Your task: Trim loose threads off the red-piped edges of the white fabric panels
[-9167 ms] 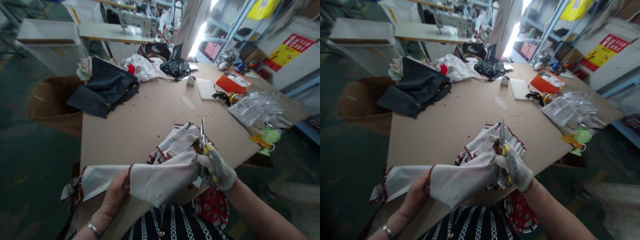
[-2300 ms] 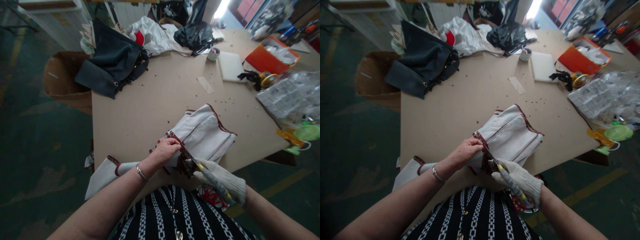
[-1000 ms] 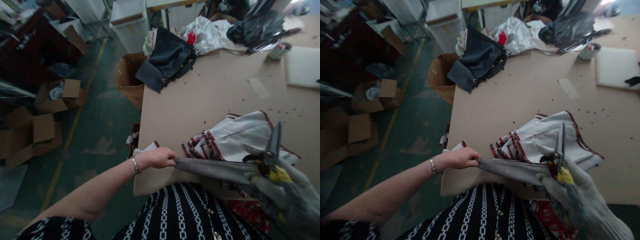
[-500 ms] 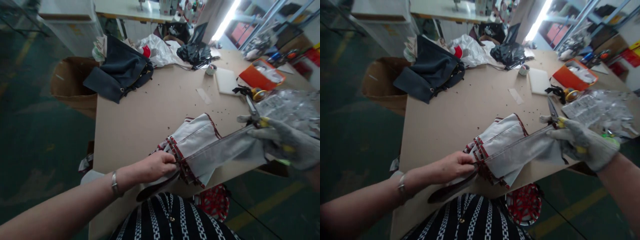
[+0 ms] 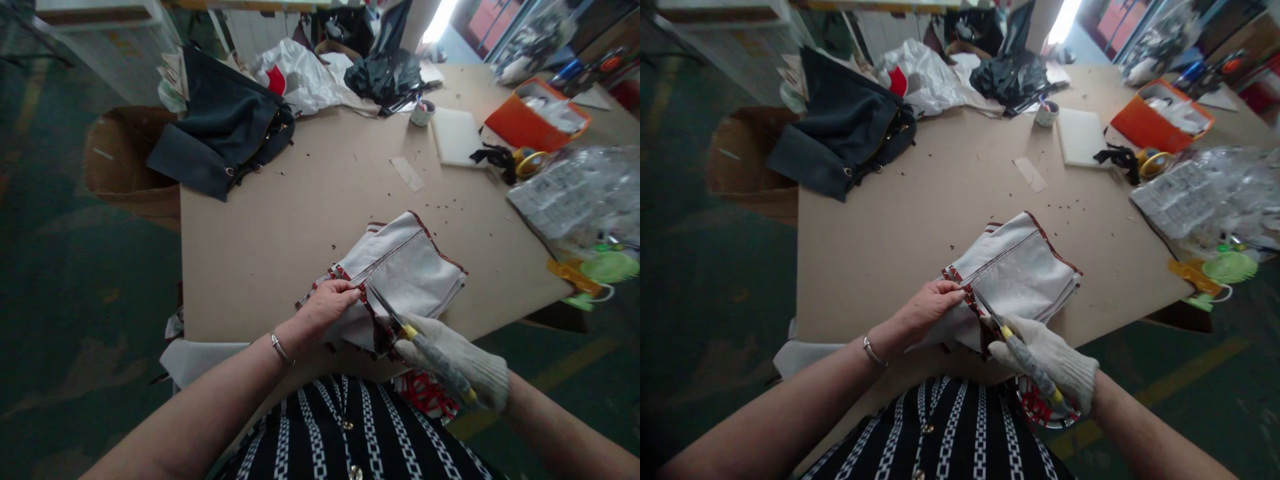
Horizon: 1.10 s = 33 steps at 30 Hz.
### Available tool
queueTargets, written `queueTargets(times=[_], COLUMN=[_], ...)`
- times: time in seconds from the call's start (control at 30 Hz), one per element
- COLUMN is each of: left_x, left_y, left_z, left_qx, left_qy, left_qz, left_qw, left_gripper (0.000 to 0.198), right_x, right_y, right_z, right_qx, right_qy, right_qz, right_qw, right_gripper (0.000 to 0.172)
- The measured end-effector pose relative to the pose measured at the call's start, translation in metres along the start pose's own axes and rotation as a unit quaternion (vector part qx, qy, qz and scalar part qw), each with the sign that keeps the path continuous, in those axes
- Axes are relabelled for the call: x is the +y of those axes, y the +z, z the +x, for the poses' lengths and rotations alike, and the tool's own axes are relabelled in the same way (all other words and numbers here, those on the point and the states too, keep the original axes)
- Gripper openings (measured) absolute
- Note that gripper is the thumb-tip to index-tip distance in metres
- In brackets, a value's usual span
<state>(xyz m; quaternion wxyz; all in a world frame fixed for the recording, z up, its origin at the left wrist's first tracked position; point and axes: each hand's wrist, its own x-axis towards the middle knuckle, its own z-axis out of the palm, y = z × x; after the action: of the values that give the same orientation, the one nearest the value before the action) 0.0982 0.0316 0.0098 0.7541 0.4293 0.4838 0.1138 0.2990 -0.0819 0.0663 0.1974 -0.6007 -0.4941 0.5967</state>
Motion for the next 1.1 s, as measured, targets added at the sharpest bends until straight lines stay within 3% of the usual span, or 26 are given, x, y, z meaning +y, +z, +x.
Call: queueTargets(times=[0.17, 0.33, 0.63, 0.77, 0.93, 1.1], left_x=[-0.002, -0.001, -0.005, -0.007, -0.010, -0.005], left_y=[0.002, 0.004, 0.008, 0.007, 0.006, 0.005], left_z=[0.001, -0.002, 0.001, 0.001, 0.001, -0.008], left_qx=[0.016, 0.007, 0.008, 0.008, 0.005, -0.001], left_qy=[0.004, 0.011, 0.016, 0.021, 0.024, 0.053], left_qz=[-0.039, -0.035, -0.022, -0.014, -0.022, 0.015], left_qw=[0.999, 0.999, 1.000, 1.000, 0.999, 0.998], left_gripper=[0.015, 0.014, 0.013, 0.013, 0.014, 0.015], right_x=[0.022, 0.017, 0.013, 0.009, 0.003, -0.001], right_y=[0.010, 0.009, 0.021, 0.025, 0.028, 0.019], right_z=[0.000, 0.001, 0.014, 0.018, 0.018, 0.004], right_qx=[-0.056, -0.076, 0.016, 0.021, 0.020, 0.013], right_qy=[0.003, -0.006, 0.038, 0.059, 0.034, 0.017], right_qz=[0.058, 0.057, -0.029, -0.035, 0.015, 0.029], right_qw=[0.997, 0.995, 0.999, 0.997, 0.999, 0.999], right_gripper=[0.048, 0.047, 0.036, 0.032, 0.028, 0.031])
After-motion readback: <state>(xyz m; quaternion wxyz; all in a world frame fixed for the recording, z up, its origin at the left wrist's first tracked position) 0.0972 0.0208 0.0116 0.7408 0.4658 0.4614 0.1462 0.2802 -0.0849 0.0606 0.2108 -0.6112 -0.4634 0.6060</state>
